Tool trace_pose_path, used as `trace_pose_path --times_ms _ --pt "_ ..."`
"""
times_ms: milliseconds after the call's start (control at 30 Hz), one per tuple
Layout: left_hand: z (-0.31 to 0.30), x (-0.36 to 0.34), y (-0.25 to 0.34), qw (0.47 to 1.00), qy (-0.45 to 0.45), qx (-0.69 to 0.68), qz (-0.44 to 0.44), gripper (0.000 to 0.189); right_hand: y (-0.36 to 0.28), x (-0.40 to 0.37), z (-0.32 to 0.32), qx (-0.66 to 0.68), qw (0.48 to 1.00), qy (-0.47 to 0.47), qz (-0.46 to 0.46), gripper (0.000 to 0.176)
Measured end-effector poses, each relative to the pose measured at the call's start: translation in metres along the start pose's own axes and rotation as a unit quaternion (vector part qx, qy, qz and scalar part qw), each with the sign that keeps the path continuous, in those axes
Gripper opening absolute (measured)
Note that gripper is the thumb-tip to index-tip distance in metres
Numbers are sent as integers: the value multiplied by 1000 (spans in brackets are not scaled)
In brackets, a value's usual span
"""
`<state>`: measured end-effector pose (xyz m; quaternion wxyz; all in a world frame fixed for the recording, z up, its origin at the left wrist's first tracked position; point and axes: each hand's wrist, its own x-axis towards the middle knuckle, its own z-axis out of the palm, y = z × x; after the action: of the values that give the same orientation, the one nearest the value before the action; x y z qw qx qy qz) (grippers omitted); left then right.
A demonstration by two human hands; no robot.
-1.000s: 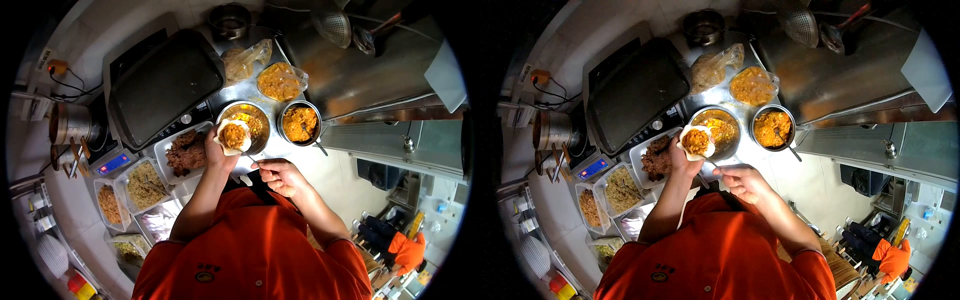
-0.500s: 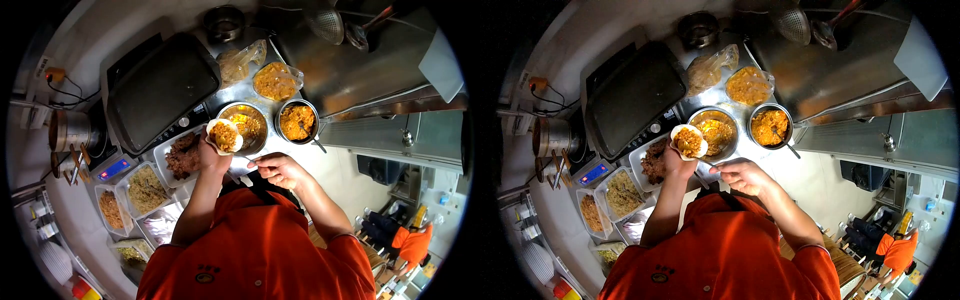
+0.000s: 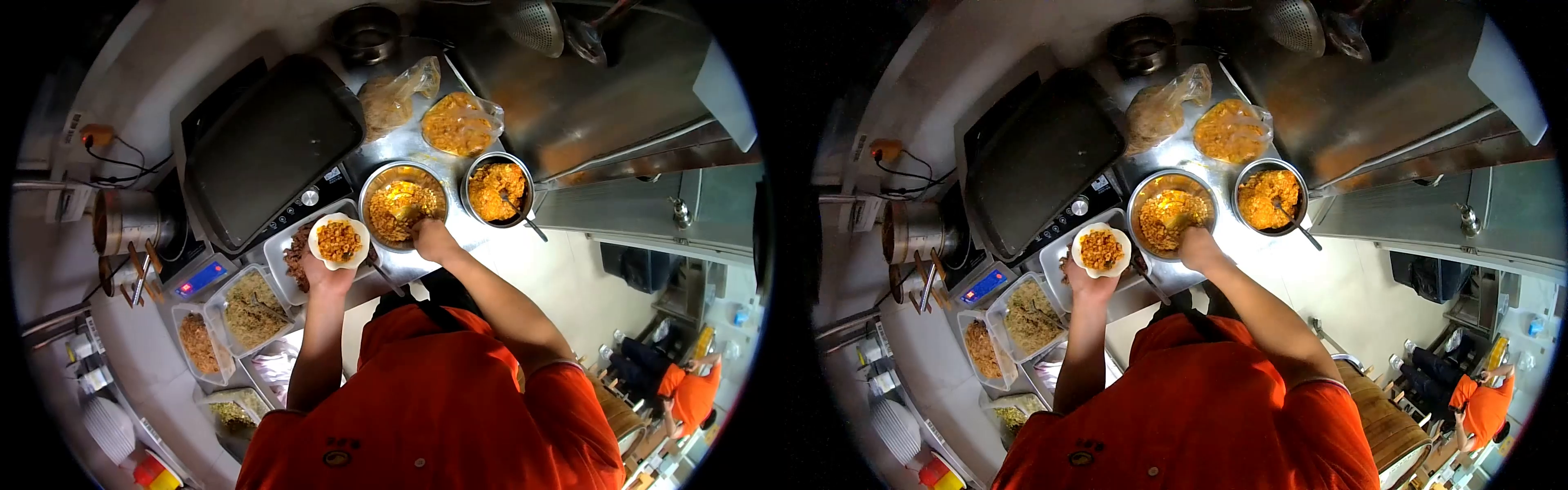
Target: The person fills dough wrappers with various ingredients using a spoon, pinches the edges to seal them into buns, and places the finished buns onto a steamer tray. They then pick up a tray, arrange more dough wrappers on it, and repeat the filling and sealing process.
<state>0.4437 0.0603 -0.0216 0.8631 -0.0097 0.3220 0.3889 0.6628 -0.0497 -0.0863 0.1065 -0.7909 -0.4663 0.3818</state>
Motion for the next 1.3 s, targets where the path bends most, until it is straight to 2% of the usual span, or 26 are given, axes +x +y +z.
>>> trace_pose_path --times_ms 33,67,167,200,267,333,400,433,467,500,533,667,700,767,800,833,867,900,933,1000,1033,1067,1100,1133,1233,1300 --pt "-3 1 0 999 -41 -16 -10 45 -7 -11 -14 56 998 16 11 27" --pt "-5 2 -1 996 -81 -32 -20 45 -4 -14 -13 55 998 16 9 27" --pt "-5 4 -2 996 -84 -34 -12 45 28 -24 -5 238 969 60 39 23" --pt "-6 7 -3 996 -84 -38 -13 45 17 -37 -22 235 969 60 37 23" --pt "-11 15 -6 995 -88 -41 -13 45 -9 -72 -62 324 944 29 60 25" --pt "-11 23 -13 995 -90 -45 -13 45 -30 -100 -81 327 943 58 33 24" --pt "-2 33 -28 999 -49 -5 -6 42 -47 -122 -92 330 940 87 8 23" --pt "3 37 -36 1000 -23 6 -10 39 -58 -130 -94 275 945 160 -70 22" --pt "6 44 -41 998 -40 -11 -45 38 -65 -134 -94 217 937 231 -147 22" --pt "4 49 -48 996 -71 -21 -54 38 -68 -134 -91 173 933 262 -176 21" --pt "4 53 -53 992 -101 -29 -63 37 -70 -135 -90 172 933 263 -176 21" --pt "28 47 -62 994 -79 -32 -61 37 -74 -146 -91 147 927 290 -189 24" --pt "34 44 -63 994 -71 -54 -61 36 -70 -148 -87 249 930 229 -144 24" --pt "48 34 -66 993 -63 -76 -63 36 -66 -147 -83 425 900 92 -29 22" --pt "57 28 -67 990 -74 -94 -75 35 -63 -143 -83 424 900 94 -28 22" --pt "61 25 -67 986 -86 -111 -88 35 -59 -138 -84 571 819 -2 52 21" --pt "59 23 -67 986 -86 -111 -88 35 -58 -136 -88 694 702 -99 130 19" --pt "58 21 -65 988 -81 -97 -85 35 -59 -138 -95 714 676 -116 140 18" --pt "57 20 -63 990 -77 -83 -79 35 -59 -140 -101 713 678 -118 138 18" --pt "58 17 -60 995 -67 -40 -57 37 -57 -145 -108 758 617 -167 135 19" --pt "59 16 -60 997 -51 -35 -53 38 -60 -142 -108 728 657 -136 143 20" --pt "59 13 -61 998 -34 -29 -50 39 -54 -135 -101 720 663 -147 145 21" --pt "49 18 -60 995 -81 -30 -51 40 -51 -133 -100 720 658 -166 146 22" --pt "40 22 -57 995 -85 -30 -50 40 -49 -130 -102 719 655 -185 143 23" --pt "29 11 -44 1000 -7 -13 -14 42 -44 -126 -101 741 649 -141 100 24" --pt "3 12 -30 1000 -17 15 10 43 -23 -99 -81 603 791 -41 96 24"
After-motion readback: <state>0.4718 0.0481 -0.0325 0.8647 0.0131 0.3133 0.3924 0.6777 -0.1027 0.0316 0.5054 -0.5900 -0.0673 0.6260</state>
